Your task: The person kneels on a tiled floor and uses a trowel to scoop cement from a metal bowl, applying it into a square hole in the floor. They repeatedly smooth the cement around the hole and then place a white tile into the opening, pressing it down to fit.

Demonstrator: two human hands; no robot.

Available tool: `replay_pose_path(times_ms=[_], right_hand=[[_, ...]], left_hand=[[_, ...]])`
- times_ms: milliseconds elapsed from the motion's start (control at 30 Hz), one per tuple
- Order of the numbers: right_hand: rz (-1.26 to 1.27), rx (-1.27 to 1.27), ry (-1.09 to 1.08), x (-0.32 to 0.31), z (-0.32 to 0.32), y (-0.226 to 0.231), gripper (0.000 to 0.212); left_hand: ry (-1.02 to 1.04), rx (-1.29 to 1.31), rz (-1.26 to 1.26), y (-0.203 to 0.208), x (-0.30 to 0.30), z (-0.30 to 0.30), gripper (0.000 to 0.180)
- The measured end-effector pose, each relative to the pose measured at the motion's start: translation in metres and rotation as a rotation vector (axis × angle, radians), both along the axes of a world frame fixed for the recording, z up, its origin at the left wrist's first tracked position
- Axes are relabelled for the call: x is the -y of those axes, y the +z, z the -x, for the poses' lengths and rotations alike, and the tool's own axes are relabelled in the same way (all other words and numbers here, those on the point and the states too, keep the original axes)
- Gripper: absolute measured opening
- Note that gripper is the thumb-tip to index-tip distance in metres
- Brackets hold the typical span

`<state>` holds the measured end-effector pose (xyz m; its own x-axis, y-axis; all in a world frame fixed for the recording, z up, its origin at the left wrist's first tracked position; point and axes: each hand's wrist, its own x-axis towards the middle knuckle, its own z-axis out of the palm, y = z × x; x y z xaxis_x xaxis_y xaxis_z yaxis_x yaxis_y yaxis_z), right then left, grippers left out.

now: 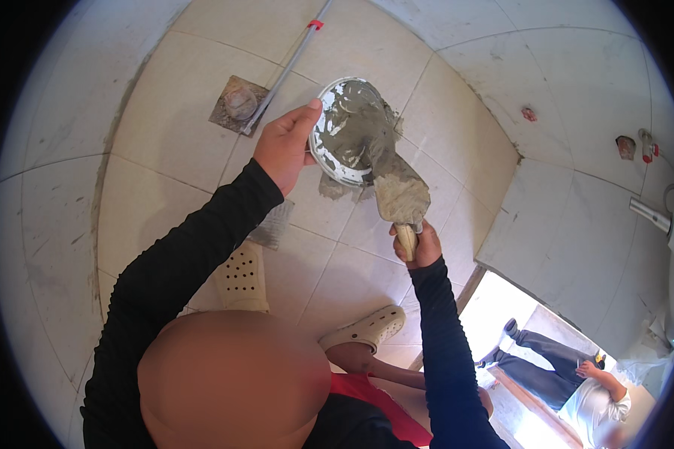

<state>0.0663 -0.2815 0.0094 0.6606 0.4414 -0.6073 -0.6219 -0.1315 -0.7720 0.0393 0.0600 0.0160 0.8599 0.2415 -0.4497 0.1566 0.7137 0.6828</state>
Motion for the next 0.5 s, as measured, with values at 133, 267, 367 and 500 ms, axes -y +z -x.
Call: replay_pose_path(times_ms=[133, 267, 367, 500], right_hand=[[-0.065, -0.101, -0.004, -0.001, 0.017, -0.013, 0.050], [-0.124, -0.103, -0.014, 0.002, 0.026, -0.018, 0.051], [-0.132, -0.142, -0.008, 0.010, 0.026, -0.018, 0.053], [-0.178, -0.175, -0.091, 0.022, 0.023, -0.018, 0.054]], left_hand=[[0.071, -0.016, 0.075, -0.003, 0.004, -0.003, 0.037], [0.104, -0.012, 0.111, -0.012, -0.011, -0.004, 0.032], [0.104, -0.009, 0.086, -0.020, -0.024, -0.005, 0.033], [0.183, 0.005, 0.071, -0.028, -0.028, -0.008, 0.031]])
